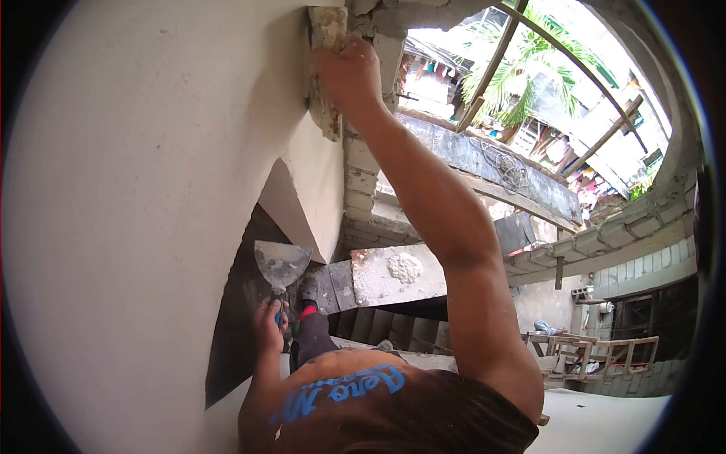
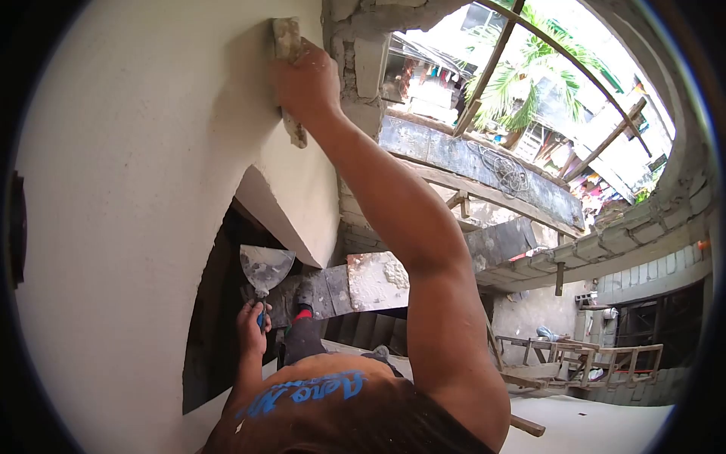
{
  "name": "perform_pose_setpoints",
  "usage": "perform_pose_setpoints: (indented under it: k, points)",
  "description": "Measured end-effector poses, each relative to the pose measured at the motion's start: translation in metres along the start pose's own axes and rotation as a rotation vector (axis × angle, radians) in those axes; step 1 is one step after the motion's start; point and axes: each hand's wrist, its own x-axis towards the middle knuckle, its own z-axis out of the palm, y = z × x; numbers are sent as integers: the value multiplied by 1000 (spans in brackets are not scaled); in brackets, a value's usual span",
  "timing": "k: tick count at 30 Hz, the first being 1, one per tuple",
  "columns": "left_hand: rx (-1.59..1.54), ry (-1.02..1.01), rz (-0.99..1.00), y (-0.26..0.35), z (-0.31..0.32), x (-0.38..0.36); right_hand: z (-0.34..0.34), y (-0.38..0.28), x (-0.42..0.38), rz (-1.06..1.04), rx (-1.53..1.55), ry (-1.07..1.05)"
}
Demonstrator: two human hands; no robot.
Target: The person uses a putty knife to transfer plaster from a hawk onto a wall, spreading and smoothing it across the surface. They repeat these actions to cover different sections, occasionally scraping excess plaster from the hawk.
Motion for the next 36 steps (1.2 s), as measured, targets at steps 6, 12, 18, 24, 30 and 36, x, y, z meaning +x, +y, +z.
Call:
perform_pose_setpoints:
  k: [6, 12, 18, 24, 30, 36]
  points:
    - [58, -74, 21, -5, 26, -21, -8, -46, -78, 2, 91, -79]
    - [16, -209, 12, 44, 62, -50, -85, 12, -113, 92, 756, -230]
    - [90, -395, -23, 97, 119, -58, -168, 41, -181, -236, 467, -353]
    - [98, -522, -18, 102, 164, -60, -206, 61, -204, -665, -112, -523]
    - [20, -677, -27, 91, 170, -70, -247, 90, -218, -444, -247, -378]
    - [17, -710, 240, 103, 179, -82, -246, 167, -250, 304, 374, 0]
